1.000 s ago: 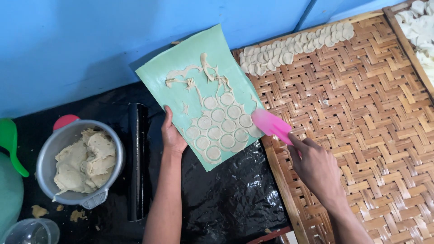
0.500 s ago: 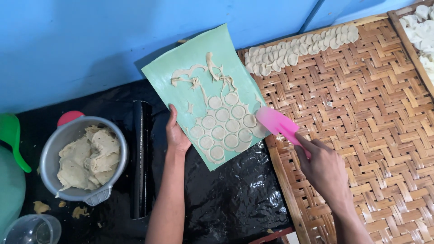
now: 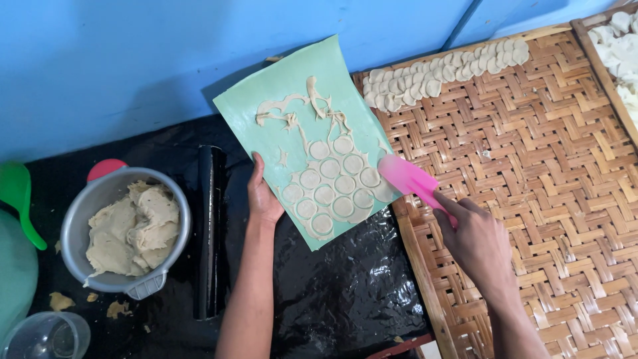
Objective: Using a spatula to move cut-out dough circles from a mat to a tray, then rolling out more dough.
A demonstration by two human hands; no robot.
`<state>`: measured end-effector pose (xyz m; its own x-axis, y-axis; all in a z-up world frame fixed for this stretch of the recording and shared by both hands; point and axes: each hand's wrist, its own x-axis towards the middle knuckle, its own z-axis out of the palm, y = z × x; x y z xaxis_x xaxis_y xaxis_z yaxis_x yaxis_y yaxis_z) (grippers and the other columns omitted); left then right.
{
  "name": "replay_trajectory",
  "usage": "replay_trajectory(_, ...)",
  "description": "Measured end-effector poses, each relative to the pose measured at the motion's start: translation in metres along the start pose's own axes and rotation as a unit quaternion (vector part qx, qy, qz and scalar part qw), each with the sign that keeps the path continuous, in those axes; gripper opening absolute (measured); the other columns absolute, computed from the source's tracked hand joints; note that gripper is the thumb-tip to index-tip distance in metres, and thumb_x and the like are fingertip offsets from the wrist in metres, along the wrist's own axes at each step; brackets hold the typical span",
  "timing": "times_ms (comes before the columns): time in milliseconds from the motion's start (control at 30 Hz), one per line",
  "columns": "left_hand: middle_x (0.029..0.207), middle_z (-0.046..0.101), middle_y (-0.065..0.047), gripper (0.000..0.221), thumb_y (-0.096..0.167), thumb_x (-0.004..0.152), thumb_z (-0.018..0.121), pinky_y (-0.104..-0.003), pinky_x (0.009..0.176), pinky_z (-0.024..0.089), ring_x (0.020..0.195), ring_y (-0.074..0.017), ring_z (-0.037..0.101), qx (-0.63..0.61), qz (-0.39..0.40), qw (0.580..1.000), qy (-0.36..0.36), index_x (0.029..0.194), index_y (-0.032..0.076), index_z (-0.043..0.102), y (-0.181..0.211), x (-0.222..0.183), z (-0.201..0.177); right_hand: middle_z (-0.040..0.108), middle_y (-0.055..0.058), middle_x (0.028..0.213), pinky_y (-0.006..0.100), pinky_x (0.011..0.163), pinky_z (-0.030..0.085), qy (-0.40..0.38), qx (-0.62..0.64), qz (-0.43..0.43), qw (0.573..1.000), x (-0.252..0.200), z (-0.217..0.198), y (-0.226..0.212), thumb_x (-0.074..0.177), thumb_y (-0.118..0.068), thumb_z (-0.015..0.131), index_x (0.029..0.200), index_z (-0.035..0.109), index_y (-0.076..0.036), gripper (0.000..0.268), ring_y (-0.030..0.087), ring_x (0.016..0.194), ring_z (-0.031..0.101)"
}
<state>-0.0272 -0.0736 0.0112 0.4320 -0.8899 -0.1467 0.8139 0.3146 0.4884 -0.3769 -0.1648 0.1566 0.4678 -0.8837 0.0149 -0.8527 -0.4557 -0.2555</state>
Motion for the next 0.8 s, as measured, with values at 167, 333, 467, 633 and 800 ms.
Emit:
replay_trajectory(167, 0.159, 0.042, -0.016, 0.084, 0.056, 0.099, 0.055, -0.049, 0.117, 0.038, 0.144, -0.0342, 0.044, -0.01, -0.008, 1.0, -0.014, 0.159, 0.002, 0.032, 0.0007, 0.0008, -0.0008, 0.069, 0.01, 0.085, 0.048, 0.056, 0.052, -0.012, -0.006, 0.004, 1.0, -0.0004, -0.0031, -0.002, 0.096, -0.033, 0.064, 0.131, 0.072, -0.023, 0.037, 0.034, 0.065, 0.069)
replay_trajectory(333, 0.159, 0.043, -0.014, 0.082, 0.055, 0.099, 0.055, -0.048, 0.118, 0.037, 0.143, -0.0326, 0.044, -0.01, -0.001, 1.0, -0.016, 0.159, 0.003, 0.033, -0.0016, 0.0018, -0.0049, 0.071, 0.009, 0.089, 0.048, 0.057, 0.054, -0.023, 0.0, 0.009, 1.0, 0.0027, -0.004, 0.0038, 0.096, -0.035, 0.064, 0.13, 0.072, -0.024, 0.037, 0.033, 0.067, 0.071)
replay_trajectory(467, 0.158, 0.044, -0.013, 0.081, 0.055, 0.1, 0.055, -0.048, 0.118, 0.038, 0.142, -0.0321, 0.045, -0.018, -0.004, 1.0, -0.017, 0.158, 0.004, 0.035, -0.0017, 0.0024, -0.0059, 0.073, 0.009, 0.093, 0.048, 0.06, 0.056, -0.026, -0.009, 0.009, 1.0, 0.0026, -0.0055, 0.0042, 0.095, -0.036, 0.064, 0.129, 0.073, -0.026, 0.037, 0.034, 0.071, 0.072)
replay_trajectory(633, 0.158, 0.044, -0.014, 0.081, 0.055, 0.099, 0.056, -0.048, 0.118, 0.037, 0.143, -0.0328, 0.045, -0.021, -0.011, 1.0, -0.013, 0.158, 0.003, 0.035, -0.0013, -0.0009, -0.0036, 0.073, 0.008, 0.094, 0.048, 0.061, 0.056, -0.038, -0.025, 0.012, 0.999, 0.0036, -0.0099, -0.0018, 0.095, -0.037, 0.064, 0.129, 0.073, -0.027, 0.036, 0.034, 0.072, 0.072)
replay_trajectory(800, 0.158, 0.044, -0.014, 0.081, 0.055, 0.099, 0.056, -0.049, 0.118, 0.037, 0.143, -0.034, 0.044, -0.03, -0.016, 0.999, -0.022, 0.158, 0.004, 0.034, -0.0005, 0.0004, -0.0022, 0.074, 0.009, 0.092, 0.047, 0.066, 0.056, -0.043, -0.013, 0.002, 0.999, 0.0074, -0.0053, 0.0031, 0.095, -0.038, 0.065, 0.128, 0.074, -0.027, 0.036, 0.033, 0.073, 0.073)
